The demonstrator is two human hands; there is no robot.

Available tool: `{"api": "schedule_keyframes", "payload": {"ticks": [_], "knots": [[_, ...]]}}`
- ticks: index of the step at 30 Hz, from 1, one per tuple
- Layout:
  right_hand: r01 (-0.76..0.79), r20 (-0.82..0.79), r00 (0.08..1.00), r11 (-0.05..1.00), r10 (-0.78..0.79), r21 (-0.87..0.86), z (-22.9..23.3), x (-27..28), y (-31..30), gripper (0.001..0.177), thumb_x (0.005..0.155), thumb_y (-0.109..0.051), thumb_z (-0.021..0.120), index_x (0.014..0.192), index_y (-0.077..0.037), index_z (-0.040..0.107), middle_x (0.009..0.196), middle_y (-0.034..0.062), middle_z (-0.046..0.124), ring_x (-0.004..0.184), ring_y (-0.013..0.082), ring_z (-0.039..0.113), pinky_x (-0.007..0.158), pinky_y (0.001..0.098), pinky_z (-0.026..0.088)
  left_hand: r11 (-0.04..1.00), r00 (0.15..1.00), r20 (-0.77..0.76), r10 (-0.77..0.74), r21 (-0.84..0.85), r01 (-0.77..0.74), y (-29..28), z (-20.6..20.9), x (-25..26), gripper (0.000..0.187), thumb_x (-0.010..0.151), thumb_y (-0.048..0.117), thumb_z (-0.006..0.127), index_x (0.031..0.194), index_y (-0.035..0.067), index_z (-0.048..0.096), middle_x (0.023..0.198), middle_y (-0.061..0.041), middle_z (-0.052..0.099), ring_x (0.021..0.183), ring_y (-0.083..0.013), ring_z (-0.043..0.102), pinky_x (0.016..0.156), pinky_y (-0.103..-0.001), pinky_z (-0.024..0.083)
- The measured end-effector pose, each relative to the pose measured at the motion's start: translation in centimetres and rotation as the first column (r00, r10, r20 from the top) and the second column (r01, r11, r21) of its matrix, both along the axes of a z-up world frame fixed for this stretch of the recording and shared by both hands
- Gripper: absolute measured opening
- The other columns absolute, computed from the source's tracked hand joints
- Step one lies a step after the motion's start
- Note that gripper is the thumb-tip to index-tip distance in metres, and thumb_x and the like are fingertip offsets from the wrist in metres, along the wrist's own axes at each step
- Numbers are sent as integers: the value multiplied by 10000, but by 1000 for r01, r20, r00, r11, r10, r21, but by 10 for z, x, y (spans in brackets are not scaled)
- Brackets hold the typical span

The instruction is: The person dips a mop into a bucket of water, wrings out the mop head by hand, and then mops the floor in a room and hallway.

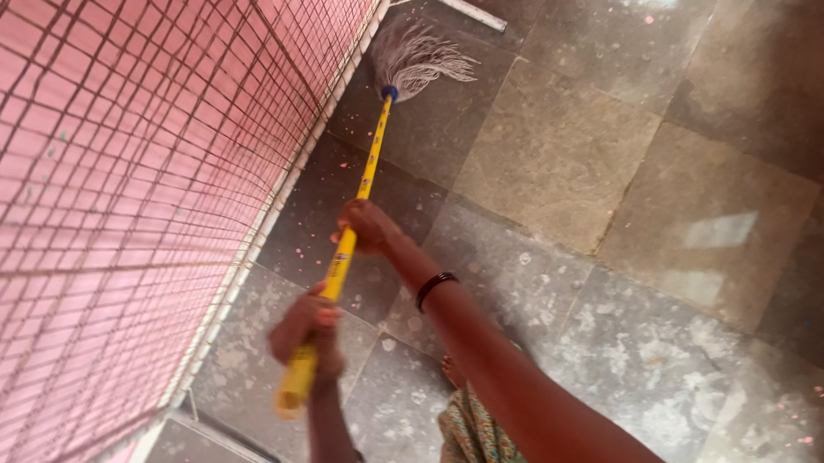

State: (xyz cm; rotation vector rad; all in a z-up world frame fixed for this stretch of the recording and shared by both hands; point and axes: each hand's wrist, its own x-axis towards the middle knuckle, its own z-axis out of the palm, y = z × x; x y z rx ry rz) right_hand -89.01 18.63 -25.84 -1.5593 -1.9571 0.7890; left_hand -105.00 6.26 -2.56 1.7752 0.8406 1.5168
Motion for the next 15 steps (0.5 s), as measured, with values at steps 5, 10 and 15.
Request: {"api": "schedule_keyframes", "payload": {"ticks": [5, 10, 15], "knots": [[157, 31, 987, 984, -160, 87, 54, -7, -57, 106, 726, -201, 753, 735, -124, 681, 863, 69, 696, 982, 299, 663, 922, 463, 487, 995, 982, 188, -15, -96, 34, -15, 28, -8, 532, 1054, 411, 668, 688, 54, 518, 631, -44, 540, 578, -145, 541, 777, -415, 600], [210, 169, 962, 977, -215, 45, 90, 14, -132, 68, 731, -219, 716, 737, -155, 697, 885, 39, 707, 997, 267, 672, 934, 486, 450, 983, 956, 286, -59, -150, 106, -50, 42, 0, 585, 1043, 447, 682, 650, 63, 481, 580, -26, 461, 543, -143, 490, 755, -398, 577], [429, 192, 889, 902, -415, -36, 85, 58, -216, 64, 745, -235, 702, 779, -182, 712, 904, 3, 721, 1012, 221, 674, 985, 554, 352, 948, 905, 396, -153, -199, 247, -91, 35, 34, 550, 1044, 402, 701, 659, 67, 496, 577, -17, 440, 533, -144, 456, 748, -402, 563]]}}
